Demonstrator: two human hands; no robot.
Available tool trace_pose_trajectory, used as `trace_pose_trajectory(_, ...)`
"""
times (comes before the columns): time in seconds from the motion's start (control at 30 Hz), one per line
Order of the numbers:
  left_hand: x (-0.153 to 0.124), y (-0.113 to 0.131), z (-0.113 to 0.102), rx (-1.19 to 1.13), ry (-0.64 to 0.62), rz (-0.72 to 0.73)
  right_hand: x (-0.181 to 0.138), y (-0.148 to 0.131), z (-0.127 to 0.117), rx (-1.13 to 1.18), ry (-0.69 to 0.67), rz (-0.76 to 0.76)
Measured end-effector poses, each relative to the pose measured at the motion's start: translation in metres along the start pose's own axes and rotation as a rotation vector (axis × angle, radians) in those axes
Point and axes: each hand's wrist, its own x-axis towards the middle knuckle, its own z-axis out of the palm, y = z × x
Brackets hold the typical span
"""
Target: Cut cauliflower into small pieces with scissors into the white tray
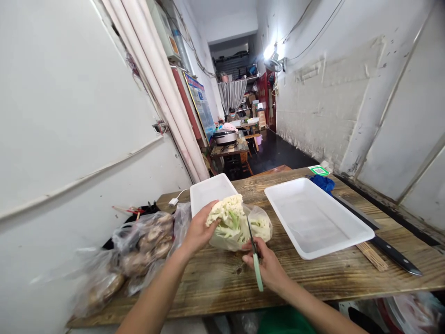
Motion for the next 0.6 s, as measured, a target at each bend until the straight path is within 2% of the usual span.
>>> trace_pose_trajectory(0.07,-0.002,0.002,0.007,0.014,0.014,0.041,0.003,-0.003,-0.004,-0.024,0.029,-0.020)
trace_pose_trajectory(0.13,-0.005,0.005,0.015,0.004,0.052,0.013,0.009,-0.007,-0.007,-0.038,0.060,-0.027)
trace_pose_trajectory(0.23,-0.007,0.011,0.022,-0.069,0.215,-0.161,0.017,-0.005,-0.003,-0.032,0.094,-0.009)
trace_pose_trajectory(0.33,-0.011,0.010,0.022,-0.150,0.342,-0.300,0.014,0.006,0.010,0.020,0.017,0.007)
trace_pose_trajectory(0.47,-0.020,-0.005,0.010,-0.173,0.300,-0.344,-0.003,0.018,0.022,-0.068,-0.140,0.003)
trace_pose_trajectory(0.6,-0.016,-0.013,0.002,-0.121,0.121,-0.217,-0.011,0.010,0.022,-0.124,-0.205,-0.034)
